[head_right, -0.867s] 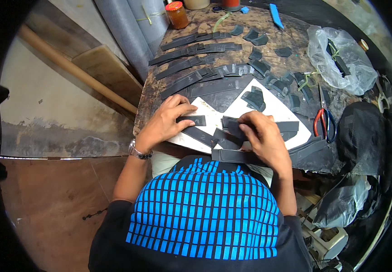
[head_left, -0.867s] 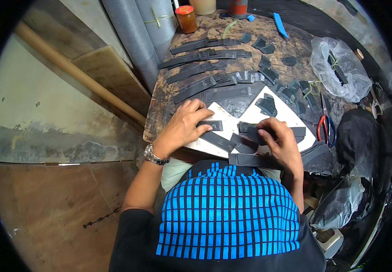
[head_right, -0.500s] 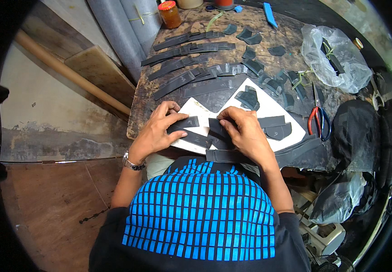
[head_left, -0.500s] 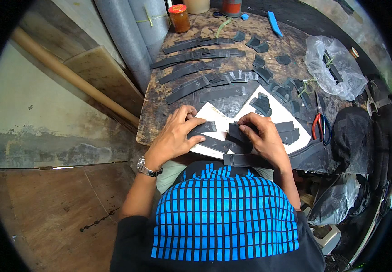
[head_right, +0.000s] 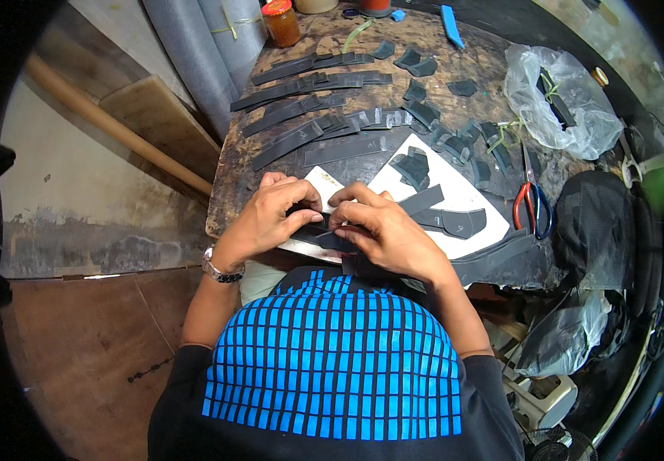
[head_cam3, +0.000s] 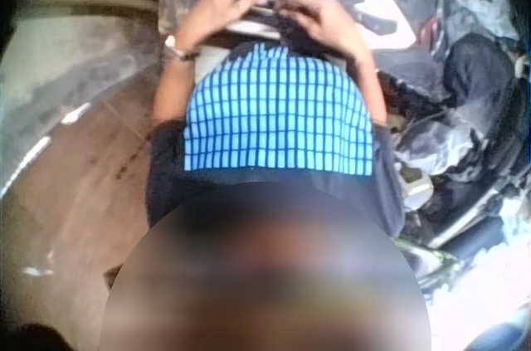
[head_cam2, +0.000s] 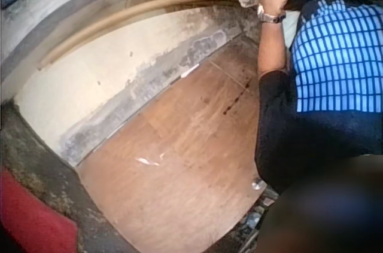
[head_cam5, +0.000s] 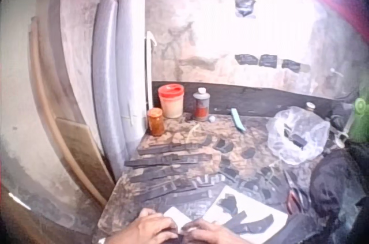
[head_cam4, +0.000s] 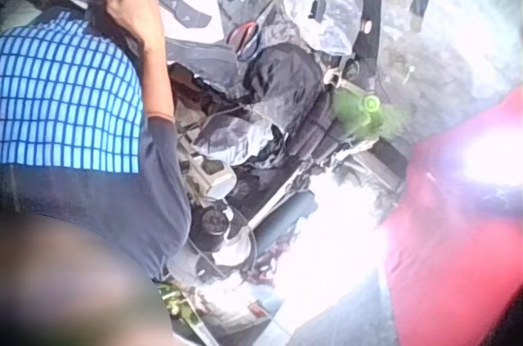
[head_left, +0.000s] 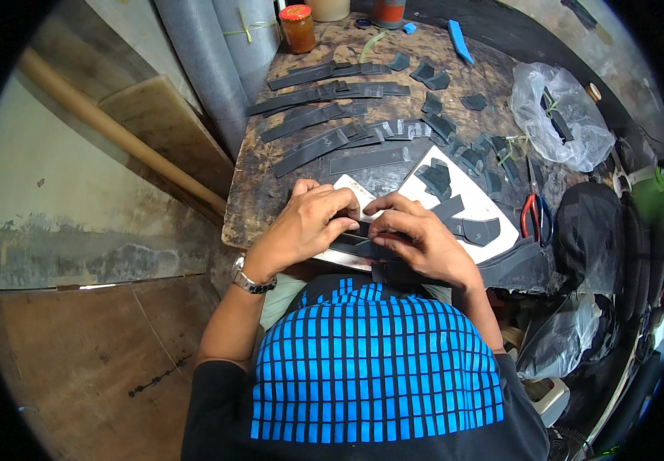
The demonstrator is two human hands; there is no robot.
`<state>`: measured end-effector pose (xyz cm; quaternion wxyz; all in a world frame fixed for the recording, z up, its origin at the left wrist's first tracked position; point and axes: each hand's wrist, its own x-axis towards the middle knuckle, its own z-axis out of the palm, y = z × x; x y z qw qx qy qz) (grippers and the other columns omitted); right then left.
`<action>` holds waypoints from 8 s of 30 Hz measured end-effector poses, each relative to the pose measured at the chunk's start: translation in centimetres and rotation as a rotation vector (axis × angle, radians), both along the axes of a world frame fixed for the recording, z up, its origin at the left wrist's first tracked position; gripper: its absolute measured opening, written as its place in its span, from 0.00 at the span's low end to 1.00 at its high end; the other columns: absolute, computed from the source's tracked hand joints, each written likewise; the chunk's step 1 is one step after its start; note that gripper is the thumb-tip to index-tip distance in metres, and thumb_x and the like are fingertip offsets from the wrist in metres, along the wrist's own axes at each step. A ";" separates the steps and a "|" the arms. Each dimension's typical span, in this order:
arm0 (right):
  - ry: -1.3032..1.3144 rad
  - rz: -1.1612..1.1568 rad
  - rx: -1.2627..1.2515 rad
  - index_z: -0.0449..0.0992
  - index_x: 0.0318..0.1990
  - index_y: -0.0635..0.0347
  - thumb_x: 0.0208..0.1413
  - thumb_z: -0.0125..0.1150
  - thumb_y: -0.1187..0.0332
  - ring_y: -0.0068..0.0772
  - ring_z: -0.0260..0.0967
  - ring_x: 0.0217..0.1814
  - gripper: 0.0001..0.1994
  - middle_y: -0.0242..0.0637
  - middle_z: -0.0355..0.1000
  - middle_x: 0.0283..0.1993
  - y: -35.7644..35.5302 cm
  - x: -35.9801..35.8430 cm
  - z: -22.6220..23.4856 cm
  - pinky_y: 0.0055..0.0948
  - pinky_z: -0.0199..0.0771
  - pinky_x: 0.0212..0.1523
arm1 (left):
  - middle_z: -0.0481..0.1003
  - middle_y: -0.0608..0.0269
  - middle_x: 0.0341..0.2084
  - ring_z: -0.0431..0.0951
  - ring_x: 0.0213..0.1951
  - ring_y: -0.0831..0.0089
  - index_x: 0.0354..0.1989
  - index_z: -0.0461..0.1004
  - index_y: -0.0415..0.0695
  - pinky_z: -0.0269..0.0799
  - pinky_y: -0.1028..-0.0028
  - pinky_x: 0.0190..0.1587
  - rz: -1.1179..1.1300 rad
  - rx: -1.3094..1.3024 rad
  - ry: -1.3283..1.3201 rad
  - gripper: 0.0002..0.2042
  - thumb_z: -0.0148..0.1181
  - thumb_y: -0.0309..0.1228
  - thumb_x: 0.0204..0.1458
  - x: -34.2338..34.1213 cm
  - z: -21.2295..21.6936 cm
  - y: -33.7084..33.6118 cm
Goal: The person repeatedly picks up black rubber shoe parts and aligns them with other pieces on a white template on the table. They handle the parts one at a time, turning and fitting them together without using any tools. The assembled pieces remain on the table throughout the clip.
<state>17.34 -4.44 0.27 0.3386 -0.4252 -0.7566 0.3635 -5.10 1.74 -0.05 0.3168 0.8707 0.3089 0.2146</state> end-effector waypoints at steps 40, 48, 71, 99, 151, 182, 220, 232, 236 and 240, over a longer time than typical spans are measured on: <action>0.663 -0.256 -0.465 0.75 0.38 0.62 0.60 0.62 0.70 0.12 0.63 0.28 0.05 0.25 0.71 0.28 0.1 -1.1 -0.8 0.17 0.65 0.27 | 0.58 0.44 0.67 0.72 0.58 0.59 0.64 0.63 0.33 0.79 0.65 0.53 0.378 -0.590 -1.072 0.22 0.47 0.15 0.60 4.4 -1.0 -5.8; 0.667 -0.252 -0.456 0.74 0.39 0.62 0.61 0.61 0.69 0.13 0.66 0.31 0.06 0.26 0.72 0.30 0.2 -1.2 -0.9 0.17 0.68 0.29 | 0.58 0.42 0.66 0.71 0.59 0.57 0.64 0.62 0.32 0.80 0.64 0.53 0.400 -0.579 -1.066 0.22 0.47 0.14 0.59 4.5 -1.0 -5.8; 0.644 -0.238 -0.430 0.75 0.39 0.64 0.60 0.62 0.70 0.14 0.67 0.33 0.06 0.27 0.73 0.31 0.2 -1.2 -0.5 0.18 0.69 0.34 | 0.57 0.41 0.66 0.70 0.59 0.52 0.64 0.62 0.32 0.79 0.59 0.54 0.372 -0.523 -1.048 0.22 0.46 0.14 0.60 4.5 -1.1 -6.0; 0.637 -0.284 -0.416 0.75 0.37 0.64 0.58 0.64 0.69 0.13 0.65 0.31 0.07 0.26 0.71 0.29 0.3 -1.5 -1.1 0.18 0.66 0.31 | 0.63 0.43 0.64 0.74 0.56 0.65 0.65 0.61 0.31 0.75 0.72 0.54 0.378 -0.450 -0.943 0.23 0.47 0.13 0.59 4.4 -2.0 -6.1; -0.079 -0.172 -0.086 0.76 0.45 0.58 0.57 0.59 0.68 0.41 0.68 0.45 0.09 0.38 0.76 0.38 -2.0 6.6 0.9 0.36 0.60 0.53 | 0.71 0.54 0.50 0.74 0.45 0.73 0.74 0.41 0.44 0.70 0.71 0.55 0.609 -0.369 -0.993 0.46 0.61 0.12 0.49 3.4 -0.8 -4.6; -0.469 -0.731 -0.033 0.75 0.52 0.57 0.47 0.70 0.66 0.42 0.64 0.51 0.23 0.40 0.66 0.43 -7.5 13.4 -2.2 0.38 0.58 0.53 | 0.73 0.54 0.42 0.72 0.45 0.58 0.47 0.78 0.39 0.65 0.63 0.51 0.087 0.176 0.105 0.18 0.66 0.22 0.43 1.5 -0.6 -4.4; 0.394 -0.481 -0.306 0.76 0.39 0.67 0.54 0.59 0.74 0.16 0.65 0.36 0.07 0.26 0.65 0.34 -7.6 15.0 -1.2 0.20 0.64 0.38 | 0.72 0.54 0.31 0.74 0.38 0.59 0.27 0.73 0.37 0.72 0.65 0.43 -0.024 0.673 0.325 0.01 0.55 0.21 0.47 9.1 -4.0 6.3; -0.631 -1.032 0.000 0.78 0.35 0.62 0.51 0.68 0.62 0.43 0.68 0.47 0.12 0.40 0.71 0.39 -5.3 12.2 -2.9 0.41 0.64 0.46 | 0.81 0.52 0.34 0.83 0.35 0.69 0.45 0.75 0.35 0.79 0.73 0.35 0.203 -0.243 -0.439 0.09 0.50 0.23 0.62 7.6 0.6 2.5; -0.501 -1.034 0.028 0.76 0.39 0.60 0.47 0.70 0.66 0.44 0.66 0.49 0.14 0.40 0.70 0.42 -4.8 11.8 -3.3 0.42 0.61 0.49 | 0.79 0.41 0.41 0.82 0.44 0.57 0.47 0.73 0.33 0.82 0.67 0.44 0.158 -0.554 -0.718 0.09 0.53 0.24 0.62 6.6 1.9 0.9; -0.058 -1.017 -0.005 0.69 0.37 0.62 0.52 0.62 0.76 0.40 0.69 0.42 0.08 0.40 0.69 0.36 -4.4 11.3 -3.0 0.30 0.65 0.47 | 0.75 0.38 0.48 0.80 0.48 0.55 0.48 0.71 0.34 0.82 0.64 0.48 0.143 -0.730 -0.858 0.09 0.55 0.22 0.59 6.3 1.9 -0.1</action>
